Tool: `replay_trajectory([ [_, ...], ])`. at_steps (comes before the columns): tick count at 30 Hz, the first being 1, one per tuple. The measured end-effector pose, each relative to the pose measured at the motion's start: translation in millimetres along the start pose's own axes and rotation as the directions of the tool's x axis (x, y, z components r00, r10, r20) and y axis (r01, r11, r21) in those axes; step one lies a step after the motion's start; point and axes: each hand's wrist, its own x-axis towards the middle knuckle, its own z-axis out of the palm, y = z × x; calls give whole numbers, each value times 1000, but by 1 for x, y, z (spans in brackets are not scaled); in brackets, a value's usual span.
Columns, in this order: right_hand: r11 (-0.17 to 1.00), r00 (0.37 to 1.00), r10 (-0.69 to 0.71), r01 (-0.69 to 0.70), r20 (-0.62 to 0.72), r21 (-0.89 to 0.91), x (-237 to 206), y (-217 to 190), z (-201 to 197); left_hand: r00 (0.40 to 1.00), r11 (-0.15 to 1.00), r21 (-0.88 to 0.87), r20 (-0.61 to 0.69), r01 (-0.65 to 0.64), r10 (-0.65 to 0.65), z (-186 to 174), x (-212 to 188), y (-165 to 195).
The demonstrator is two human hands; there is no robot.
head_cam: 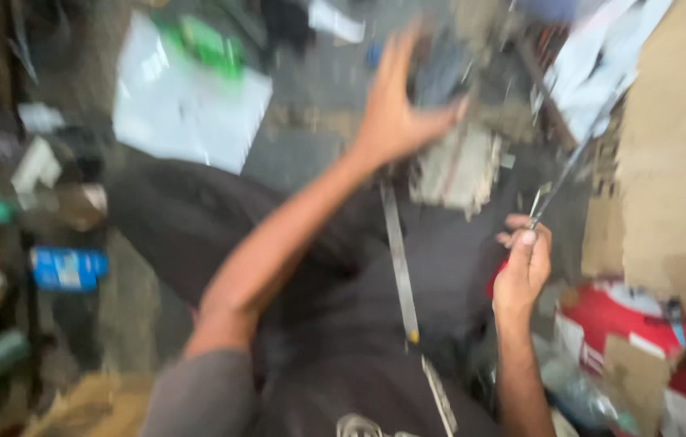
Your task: The person sits cross-legged on the workshop floor with an alternator on their lap. They pry at the alternator's rear cover and housing by hand, then use a long screwdriver to lever and unscrew components, separating the plastic cover from the alternator body and working on the internal parts.
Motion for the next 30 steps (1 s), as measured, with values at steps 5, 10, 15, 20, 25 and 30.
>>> replay_trajectory([
  [5, 983, 984, 178, -178, 7, -37, 57, 34, 28, 949, 931, -187, 66, 314, -307, 48, -77, -22],
  [10, 987, 986, 160, -159, 48, -28, 66, 24, 25, 953, 933, -199, 112, 300, -283, 43, -78, -49],
  [15, 877, 872, 472, -479, -126, -29, 52, 52, -51, 937, 939, -100, 157, 329, -312, 45, -78, -39],
  [20, 593, 924, 366, -324, -111, -737, 4, 103, -73, 941, 939, -121, 150, 322, -303, 44, -76, -32],
  [25, 818, 990, 136, -97, 27, -567, 22, 72, -62, 934, 915, -198, 147, 351, -326, 44, -76, -37],
  [30, 897, 843, -21, 253, 538, -361, 99, 19, -8, 879, 810, -344, 144, 476, -456, 44, -75, -47],
])
